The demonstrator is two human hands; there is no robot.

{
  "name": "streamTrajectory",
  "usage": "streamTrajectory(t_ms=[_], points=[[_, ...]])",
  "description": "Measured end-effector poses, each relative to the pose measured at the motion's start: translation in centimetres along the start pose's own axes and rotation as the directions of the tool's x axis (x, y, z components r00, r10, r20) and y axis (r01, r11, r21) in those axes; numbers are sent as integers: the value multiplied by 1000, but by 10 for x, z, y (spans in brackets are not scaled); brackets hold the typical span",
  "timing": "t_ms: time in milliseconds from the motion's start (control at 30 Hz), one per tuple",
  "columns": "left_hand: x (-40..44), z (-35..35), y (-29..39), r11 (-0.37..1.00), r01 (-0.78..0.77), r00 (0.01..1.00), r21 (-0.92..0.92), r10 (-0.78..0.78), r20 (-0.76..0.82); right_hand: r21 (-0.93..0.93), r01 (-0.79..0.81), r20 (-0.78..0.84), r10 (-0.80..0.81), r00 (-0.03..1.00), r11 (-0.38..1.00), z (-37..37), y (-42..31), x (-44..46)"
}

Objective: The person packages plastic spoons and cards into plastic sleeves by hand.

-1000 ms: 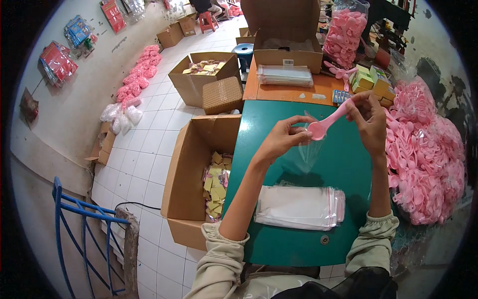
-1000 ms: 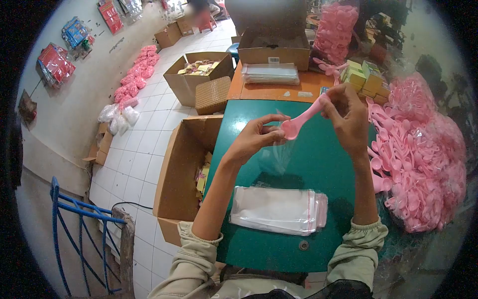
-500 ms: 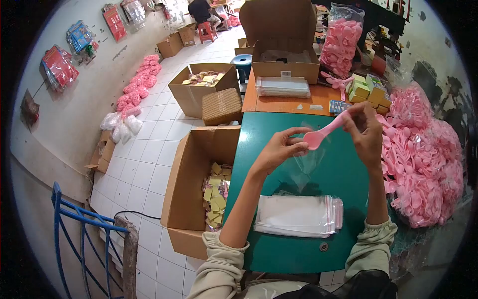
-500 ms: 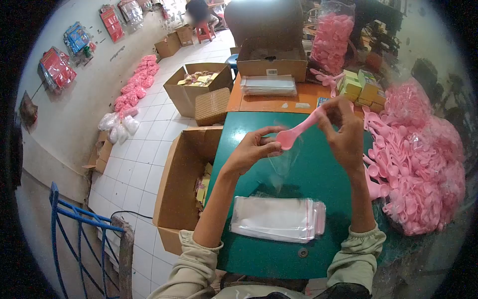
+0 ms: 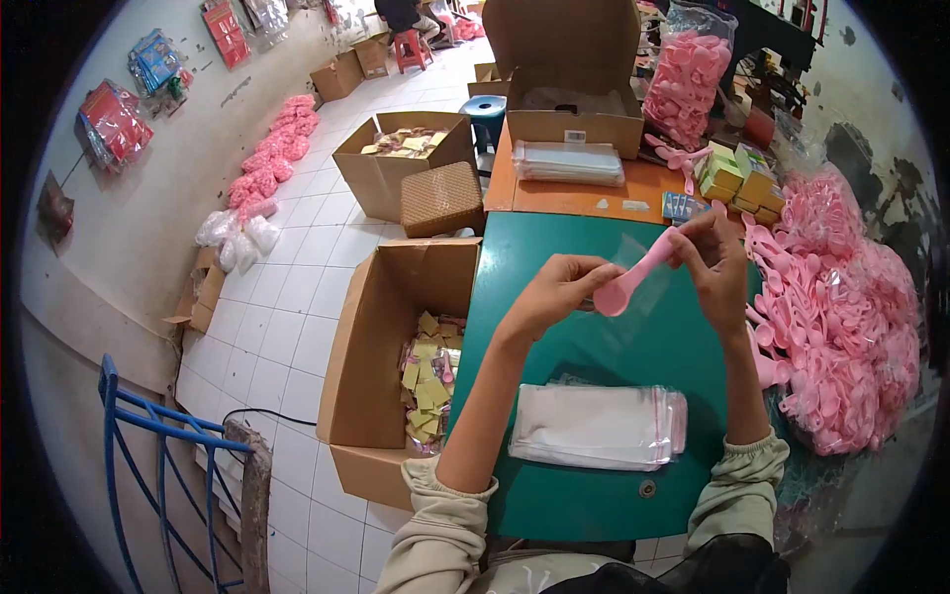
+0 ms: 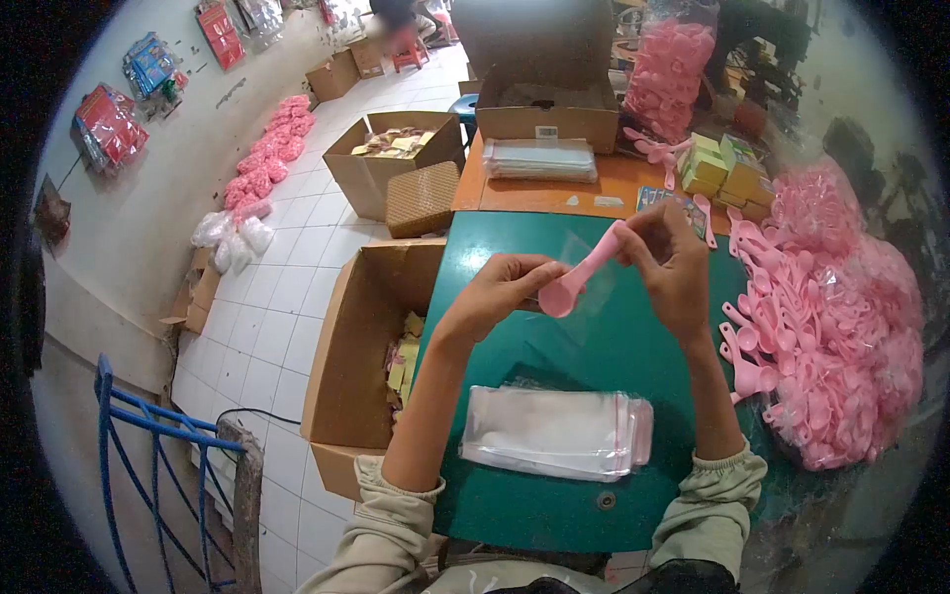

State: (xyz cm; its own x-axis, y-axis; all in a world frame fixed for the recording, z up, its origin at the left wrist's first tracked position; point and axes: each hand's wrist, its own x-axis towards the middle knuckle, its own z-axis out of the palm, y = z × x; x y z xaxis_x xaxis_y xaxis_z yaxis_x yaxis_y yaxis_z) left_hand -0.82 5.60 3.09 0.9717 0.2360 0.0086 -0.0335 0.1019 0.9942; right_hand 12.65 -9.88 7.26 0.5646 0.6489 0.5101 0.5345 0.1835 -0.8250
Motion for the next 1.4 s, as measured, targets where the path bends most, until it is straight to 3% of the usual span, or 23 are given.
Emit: streamTrajectory(t_ms=[67, 167, 233, 300, 333, 367, 400, 433, 467, 500, 600, 700, 833, 933, 967, 1033, 1067, 1100, 1133, 1233, 1333, 1400], points=[[7, -3, -10, 996, -74, 996, 39, 76, -53, 27, 0, 64, -2, 998, 1000, 6, 3, -3], [7, -3, -7, 993, -115, 991, -35, 112, -73, -193, 299, 311, -231, 922, 935, 14, 8, -3], [5, -4, -3, 993, -116, 989, -31, 112, -94, -97, 336, 409, -270, 872, 937, 21, 10, -3], [4, -7, 1, 992, -108, 984, 70, 117, -136, 95, 228, 412, -247, 877, 969, 17, 21, 6], [4, -8, 3, 990, -142, 981, 3, 141, -133, 239, 104, 384, -192, 903, 966, 1, 36, 21], [3, -9, 4, 982, -176, 977, -65, 166, -135, 14, -4, 215, 0, 977, 1000, -19, 67, 36], [2, -10, 6, 969, -209, 972, -132, 190, -140, -182, -153, 0, 156, 988, 971, -41, 103, 52], [0, -12, 8, 968, -215, 970, -131, 196, -143, -497, -180, -168, 109, 980, 849, -62, 129, 67], [-1, -14, 10, 967, -221, 969, -128, 202, -145, -625, -304, -303, 135, 943, 719, -89, 171, 75], [-2, -15, 12, 965, -227, 967, -128, 208, -148, -710, -430, -435, 132, 891, 558, -111, 209, 79], [-5, -16, 16, 960, -246, 963, -133, 227, -143, -792, -532, -485, 220, 846, 300, -129, 249, 75], [-4, -16, 14, 969, -205, 973, -139, 187, -135, -592, -600, -563, 256, 785, 539, -129, 237, 69], [-5, -13, 17, 981, -178, 977, -83, 166, -132, -645, -544, -612, 63, 788, 536, -131, 222, 63], [-6, -14, 16, 972, -212, 975, -103, 203, -88, -766, -456, -511, 1, 859, 452, -115, 169, 53], [-5, -14, 15, 972, -214, 975, -99, 206, -79, -849, -330, -420, -148, 895, 413, -117, 170, 52], [-5, -12, 17, 972, -217, 975, -85, 212, -65, -640, -144, -308, -80, 948, 755, -103, 127, 47], [-5, -11, 19, 973, -218, 975, -75, 213, -59, -475, -56, -237, -66, 969, 878, -88, 97, 42], [-7, -10, 19, 974, -214, 976, -67, 211, -54, -248, -69, -211, 15, 977, 966, -70, 61, 35], [-8, -10, 21, 976, -211, 976, -52, 209, -55, -8, -95, -169, 92, 981, 995, -53, 28, 28], [-8, -6, 24, 980, -190, 981, -51, 188, -42, 132, -65, 6, 65, 998, 989, -33, -28, 11], [-7, -5, 24, 981, -185, 982, -64, 182, -43, -330, 93, 104, -61, 993, 940, -31, -35, 5], [-8, -4, 22, 980, -197, 979, -27, 196, -56, -363, 92, 133, -46, 990, 927, -25, -47, 1]])
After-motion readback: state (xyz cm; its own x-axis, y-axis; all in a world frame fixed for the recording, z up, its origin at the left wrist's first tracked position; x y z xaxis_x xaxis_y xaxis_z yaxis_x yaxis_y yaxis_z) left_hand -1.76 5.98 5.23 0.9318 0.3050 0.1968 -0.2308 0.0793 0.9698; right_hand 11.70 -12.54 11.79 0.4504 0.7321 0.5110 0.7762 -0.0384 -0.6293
